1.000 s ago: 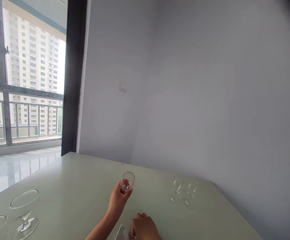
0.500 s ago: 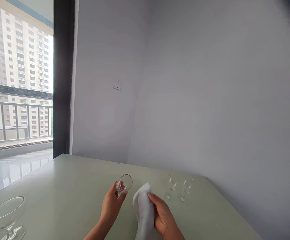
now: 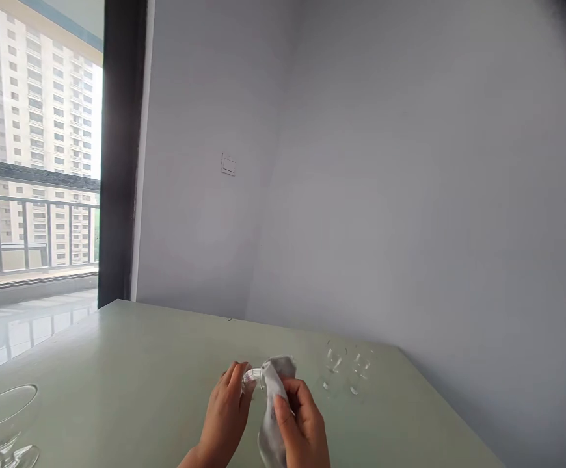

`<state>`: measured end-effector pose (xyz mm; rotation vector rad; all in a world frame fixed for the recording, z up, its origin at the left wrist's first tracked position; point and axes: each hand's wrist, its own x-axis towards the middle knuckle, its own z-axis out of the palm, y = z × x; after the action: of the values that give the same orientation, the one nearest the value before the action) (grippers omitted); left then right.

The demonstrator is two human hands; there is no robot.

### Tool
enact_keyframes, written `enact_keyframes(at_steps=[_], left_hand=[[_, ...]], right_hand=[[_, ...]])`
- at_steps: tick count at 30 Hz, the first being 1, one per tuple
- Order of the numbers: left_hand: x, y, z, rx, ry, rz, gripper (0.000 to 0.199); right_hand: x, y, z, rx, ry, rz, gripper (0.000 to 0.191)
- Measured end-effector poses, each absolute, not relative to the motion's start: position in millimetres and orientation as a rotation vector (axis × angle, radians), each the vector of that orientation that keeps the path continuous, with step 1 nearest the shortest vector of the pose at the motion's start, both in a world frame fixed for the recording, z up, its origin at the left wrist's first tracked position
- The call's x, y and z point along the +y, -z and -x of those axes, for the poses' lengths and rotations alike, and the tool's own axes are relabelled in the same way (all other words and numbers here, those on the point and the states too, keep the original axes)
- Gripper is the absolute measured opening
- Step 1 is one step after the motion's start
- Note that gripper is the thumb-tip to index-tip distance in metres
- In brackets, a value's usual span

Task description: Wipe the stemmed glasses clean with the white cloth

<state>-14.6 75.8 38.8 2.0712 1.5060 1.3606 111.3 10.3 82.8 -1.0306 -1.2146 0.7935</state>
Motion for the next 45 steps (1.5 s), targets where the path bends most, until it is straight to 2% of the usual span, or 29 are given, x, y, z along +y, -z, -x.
enact_keyframes(at_steps=[3, 6, 10, 12, 15, 18, 20, 23, 26, 29, 31, 33, 36, 39, 41, 43, 45], left_hand=[[77, -34, 16, 1.496, -1.348, -2.128, 0.017], [79, -31, 21, 1.510, -1.354, -2.166, 0.019], [77, -37, 22, 1.472, -1.331, -2.273, 0.027], [74, -41, 21, 1.406, -1.288, -2.417, 0.026], [72, -46, 21, 1.382, -1.284, -2.632, 0.027], [73, -47, 26, 1.376, -1.340, -2.844, 0.034], [74, -50, 28, 1.326, -1.257, -2.926, 0.032], [71, -58, 30, 1.277, -1.050, -2.726, 0.020], [67, -68, 34, 1.129, -0.781, -2.116, 0.011], [65, -77, 42, 0.825, -0.366, -1.699, 0.027], [64, -81, 47, 0.682, -0.261, -1.603, 0.039], [62, -82, 48, 0.662, -0.373, -1.591, 0.038], [56, -78, 40, 0.962, -0.764, -1.865, 0.029], [52, -71, 33, 1.289, -0.969, -2.231, 0.041], [50, -69, 32, 1.351, -0.966, -2.296, 0.038], [49, -71, 34, 1.231, -0.868, -2.122, 0.036], [47, -77, 39, 0.918, -0.640, -1.850, 0.048]], right_hand=[[12, -70, -103, -1.333, -0.753, 1.029, 0.048], [15, -61, -104, -1.439, -0.716, 1.061, 0.051], [20, -61, -109, -1.622, -0.614, 1.203, 0.042], [23, -67, -113, -1.703, -0.616, 1.261, 0.029], [26, -75, -122, -1.683, -0.821, 1.206, 0.015], [30, -82, -133, -1.414, -1.161, 1.083, 0.026], [31, -88, -141, -1.267, -1.289, 1.031, 0.031], [28, -101, -152, -1.387, -1.322, 1.054, 0.022], [16, -120, -166, -1.663, -1.269, 1.156, 0.010], [-2, -136, -177, -1.888, -1.292, 1.168, 0.007], [-10, -141, -180, -1.937, -1.272, 1.134, 0.007], [-9, -142, -179, -1.896, -1.213, 1.152, 0.010], [4, -135, -174, -1.755, -1.178, 1.185, 0.007], [15, -130, -165, -1.581, -1.224, 1.115, 0.010], [14, -132, -160, -1.560, -1.257, 1.081, 0.009], [5, -140, -157, -1.638, -1.281, 1.122, 0.009], [-8, -149, -159, -1.741, -1.281, 1.262, 0.017]])
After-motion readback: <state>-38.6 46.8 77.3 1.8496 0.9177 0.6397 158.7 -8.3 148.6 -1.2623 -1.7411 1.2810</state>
